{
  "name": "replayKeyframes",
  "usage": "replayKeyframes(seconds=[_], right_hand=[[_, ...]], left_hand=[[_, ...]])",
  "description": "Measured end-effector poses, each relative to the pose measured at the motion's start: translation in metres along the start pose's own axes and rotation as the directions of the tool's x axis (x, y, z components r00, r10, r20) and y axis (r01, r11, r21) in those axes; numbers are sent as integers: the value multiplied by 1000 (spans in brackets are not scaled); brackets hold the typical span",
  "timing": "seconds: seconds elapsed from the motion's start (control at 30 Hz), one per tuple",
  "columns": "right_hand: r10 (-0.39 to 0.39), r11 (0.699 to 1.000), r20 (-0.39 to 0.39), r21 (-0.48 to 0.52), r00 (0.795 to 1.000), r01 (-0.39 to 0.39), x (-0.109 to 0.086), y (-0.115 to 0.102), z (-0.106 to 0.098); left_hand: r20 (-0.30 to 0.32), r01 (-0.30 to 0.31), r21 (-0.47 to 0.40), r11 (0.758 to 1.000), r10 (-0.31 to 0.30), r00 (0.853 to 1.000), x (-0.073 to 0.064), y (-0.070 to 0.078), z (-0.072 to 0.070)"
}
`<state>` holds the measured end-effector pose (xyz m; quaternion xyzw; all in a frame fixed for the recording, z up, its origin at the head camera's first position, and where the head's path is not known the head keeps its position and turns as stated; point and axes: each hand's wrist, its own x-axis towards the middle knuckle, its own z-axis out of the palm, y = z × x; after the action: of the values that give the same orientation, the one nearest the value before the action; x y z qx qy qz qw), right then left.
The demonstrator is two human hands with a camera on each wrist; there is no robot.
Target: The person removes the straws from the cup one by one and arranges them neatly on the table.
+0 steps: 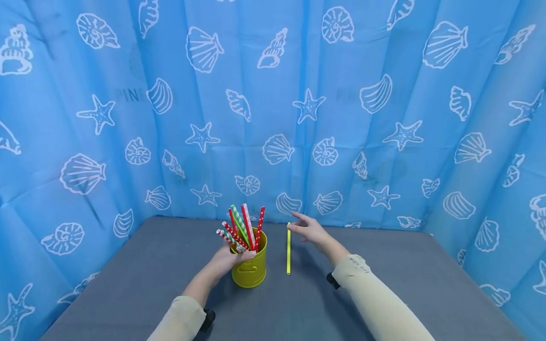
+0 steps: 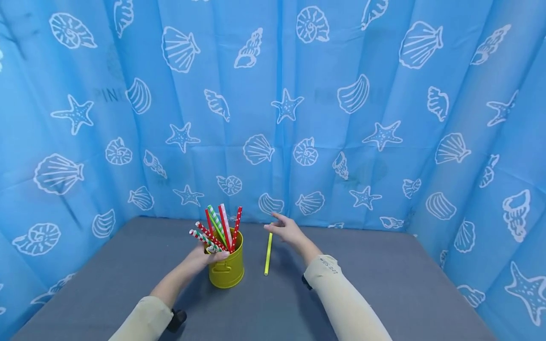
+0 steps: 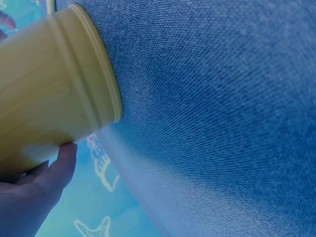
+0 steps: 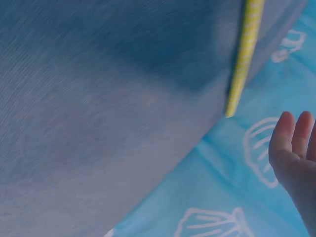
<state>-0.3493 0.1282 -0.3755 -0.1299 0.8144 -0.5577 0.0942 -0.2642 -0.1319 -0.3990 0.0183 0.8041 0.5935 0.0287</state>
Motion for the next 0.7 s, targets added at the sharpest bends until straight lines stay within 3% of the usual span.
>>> replayKeyframes(seconds=[0.37, 0.7], right_hand=[[-17, 981, 2, 192, 1000, 16, -4, -24, 23], [22, 962, -14, 271, 1000, -17, -2, -30, 41]], left_hand=[[-15, 19, -9, 1000, -19, 1000, 2, 2, 1], [-15, 28, -54, 998, -29, 999, 2, 3, 1]])
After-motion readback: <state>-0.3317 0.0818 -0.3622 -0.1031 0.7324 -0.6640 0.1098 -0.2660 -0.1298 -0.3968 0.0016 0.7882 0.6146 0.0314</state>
